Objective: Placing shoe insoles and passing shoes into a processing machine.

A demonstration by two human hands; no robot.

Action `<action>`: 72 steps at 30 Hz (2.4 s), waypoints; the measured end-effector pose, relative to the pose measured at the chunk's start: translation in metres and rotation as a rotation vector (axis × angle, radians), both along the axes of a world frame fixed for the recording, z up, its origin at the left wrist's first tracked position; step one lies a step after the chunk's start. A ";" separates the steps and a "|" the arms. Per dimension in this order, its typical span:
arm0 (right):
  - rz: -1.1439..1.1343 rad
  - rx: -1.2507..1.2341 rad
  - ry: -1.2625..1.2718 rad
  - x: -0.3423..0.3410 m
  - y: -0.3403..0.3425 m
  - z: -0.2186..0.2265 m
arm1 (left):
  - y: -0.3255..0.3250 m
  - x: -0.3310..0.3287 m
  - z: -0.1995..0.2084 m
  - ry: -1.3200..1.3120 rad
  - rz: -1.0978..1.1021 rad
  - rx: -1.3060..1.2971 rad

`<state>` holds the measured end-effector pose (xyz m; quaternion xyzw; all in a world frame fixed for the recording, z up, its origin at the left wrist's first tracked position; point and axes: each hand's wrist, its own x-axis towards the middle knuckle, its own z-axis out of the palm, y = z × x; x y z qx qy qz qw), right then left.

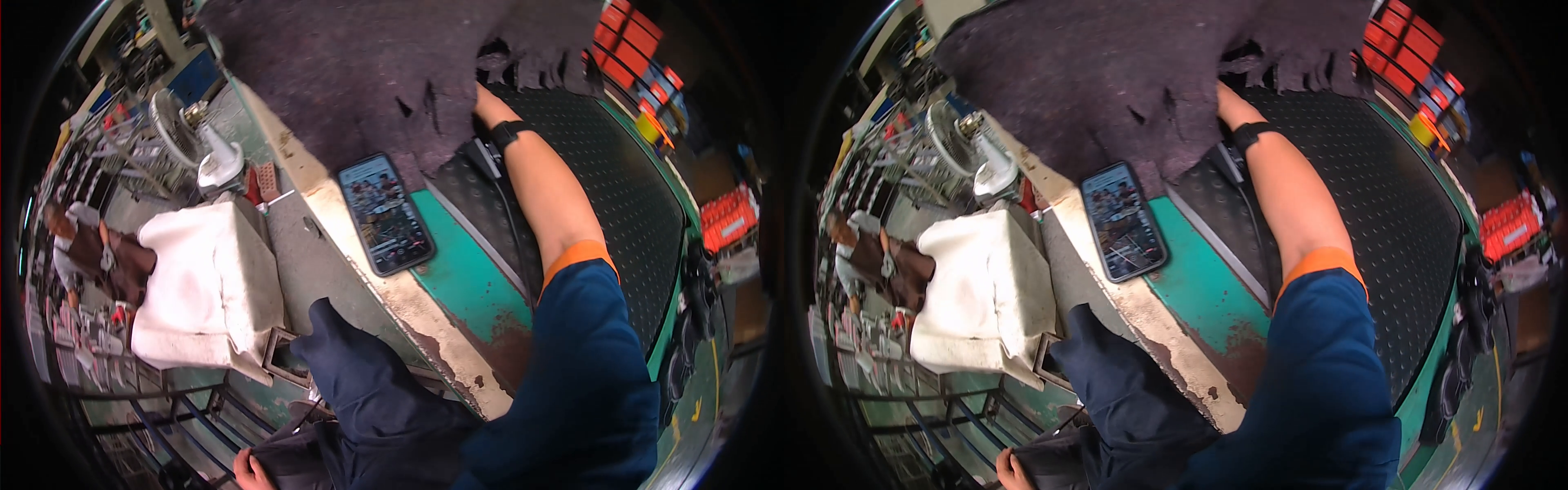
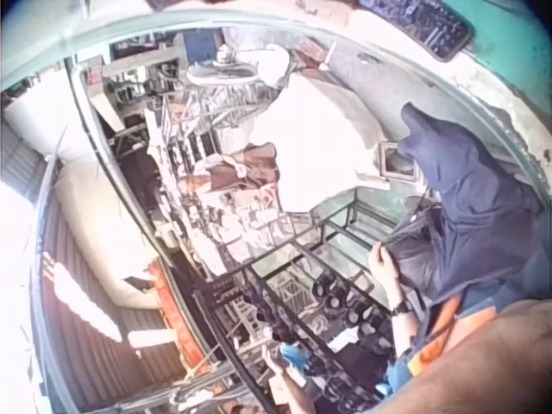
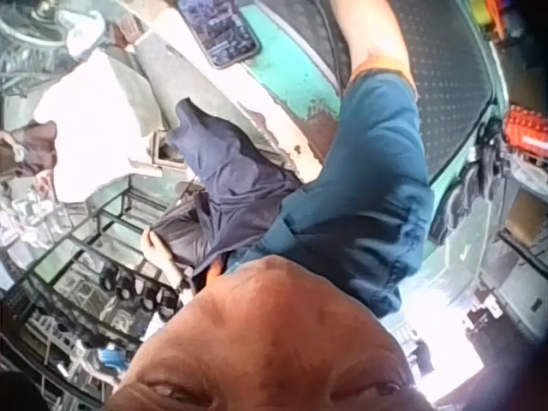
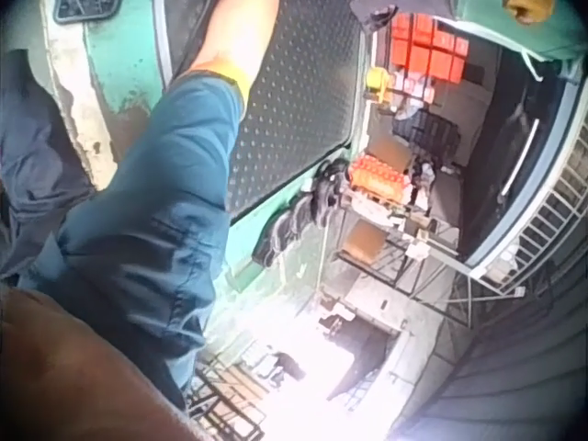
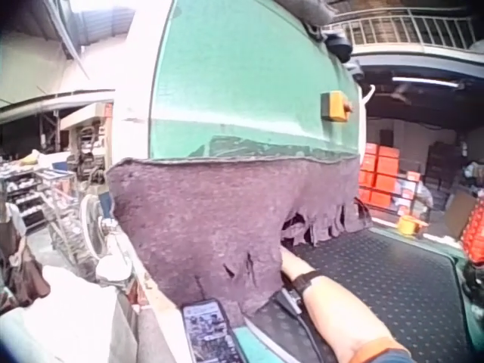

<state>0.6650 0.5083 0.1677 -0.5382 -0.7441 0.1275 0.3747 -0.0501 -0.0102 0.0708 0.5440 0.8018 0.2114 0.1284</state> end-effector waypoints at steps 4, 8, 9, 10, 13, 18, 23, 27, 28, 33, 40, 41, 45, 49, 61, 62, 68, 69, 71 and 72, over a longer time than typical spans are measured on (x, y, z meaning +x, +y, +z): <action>-0.033 -0.179 0.216 0.038 0.019 -0.003 | -0.001 -0.008 -0.014 -0.014 0.009 0.010; -0.475 -0.238 0.272 0.065 -0.026 0.001 | 0.012 0.007 0.000 -0.002 0.030 0.042; -0.468 -0.268 0.301 0.077 -0.029 0.002 | 0.017 0.010 0.001 -0.034 0.037 0.045; -0.445 -0.292 0.330 0.081 -0.025 0.000 | 0.017 0.010 -0.001 -0.038 0.050 0.047; -0.291 -0.306 0.381 0.055 -0.009 -0.002 | 0.020 0.016 0.006 -0.059 0.088 0.039; -0.241 -0.251 0.140 0.004 -0.015 0.005 | 0.016 0.014 0.006 -0.064 0.090 0.030; -0.238 -0.273 0.022 -0.031 -0.006 0.015 | 0.019 0.018 0.007 -0.079 0.095 0.018; -0.216 -0.291 -0.065 -0.007 -0.028 0.010 | 0.021 0.015 0.007 -0.108 0.113 -0.010; -0.212 -0.298 -0.087 -0.010 -0.028 0.010 | 0.022 0.015 0.006 -0.091 0.104 -0.010; -0.198 -0.328 -0.187 -0.015 -0.049 0.008 | 0.029 0.018 0.009 -0.076 0.090 -0.021; -0.168 -0.344 -0.324 -0.063 -0.070 0.013 | 0.025 0.015 0.004 -0.066 0.077 -0.006; -0.162 -0.347 -0.344 -0.075 -0.063 0.015 | 0.027 0.018 0.006 -0.061 0.082 -0.011; -0.120 -0.341 -0.428 -0.063 -0.105 0.021 | 0.022 0.017 0.010 -0.053 0.100 0.004; -0.094 -0.322 -0.536 -0.037 -0.129 0.049 | 0.020 0.014 0.006 -0.056 0.108 -0.030; -0.054 -0.330 -0.839 -0.042 -0.185 0.092 | 0.003 -0.003 -0.005 -0.121 0.123 0.061; -0.053 -0.329 -0.839 -0.046 -0.185 0.098 | 0.003 -0.004 -0.005 -0.121 0.124 0.062; -0.022 -0.212 -0.120 -0.010 -0.139 0.038 | 0.013 0.002 -0.002 -0.122 0.087 0.047; -0.018 -0.211 -0.117 -0.009 -0.135 0.032 | 0.012 0.003 -0.002 -0.126 0.094 0.048; -0.032 -0.198 -0.124 -0.007 -0.127 0.024 | 0.009 0.001 -0.003 -0.128 0.108 0.049; -0.038 -0.190 -0.131 -0.007 -0.123 0.022 | 0.009 0.001 -0.005 -0.135 0.123 0.056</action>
